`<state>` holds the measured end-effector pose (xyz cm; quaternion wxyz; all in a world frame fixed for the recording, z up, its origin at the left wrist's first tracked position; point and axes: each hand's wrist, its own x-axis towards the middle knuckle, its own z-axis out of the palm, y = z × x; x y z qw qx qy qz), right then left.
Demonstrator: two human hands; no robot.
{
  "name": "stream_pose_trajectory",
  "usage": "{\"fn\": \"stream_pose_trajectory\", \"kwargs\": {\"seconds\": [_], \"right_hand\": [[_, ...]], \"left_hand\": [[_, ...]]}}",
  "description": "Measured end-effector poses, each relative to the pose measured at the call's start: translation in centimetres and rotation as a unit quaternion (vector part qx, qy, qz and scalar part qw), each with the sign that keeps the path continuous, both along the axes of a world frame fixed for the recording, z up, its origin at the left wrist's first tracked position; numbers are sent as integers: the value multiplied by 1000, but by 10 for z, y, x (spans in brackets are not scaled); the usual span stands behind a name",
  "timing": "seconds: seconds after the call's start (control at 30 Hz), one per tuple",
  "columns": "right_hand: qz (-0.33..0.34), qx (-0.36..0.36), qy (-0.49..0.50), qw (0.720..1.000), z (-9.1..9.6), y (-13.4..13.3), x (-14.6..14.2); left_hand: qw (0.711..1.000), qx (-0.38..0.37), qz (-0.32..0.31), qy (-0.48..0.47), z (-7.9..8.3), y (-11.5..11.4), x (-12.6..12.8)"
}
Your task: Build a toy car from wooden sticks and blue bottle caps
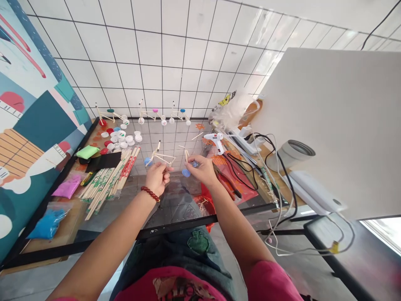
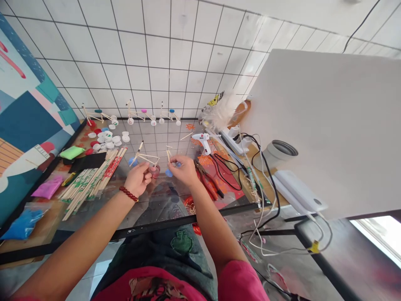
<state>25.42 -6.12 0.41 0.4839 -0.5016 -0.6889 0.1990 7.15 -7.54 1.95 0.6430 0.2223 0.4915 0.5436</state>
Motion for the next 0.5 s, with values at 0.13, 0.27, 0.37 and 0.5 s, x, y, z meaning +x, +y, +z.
{"fn": "stream_pose_trajectory", "kwargs": {"seconds": [0.13,0.27,0.37,0.5], "right_hand": [[8,-7,-38,999,0,2,0],[27,4,-71,997,0,7,-4],[40,7,-94,995,-1,11,-8],[45,9,-118,992,-3,14,-10]], "left_hand": [[999,10,-10,-50,2,9,4],[995,-21,-23,-93,7,22,1],[992,-43,-27,-114,9,29,-1],[990,-48,-23,-130,11,32,-4]]}}
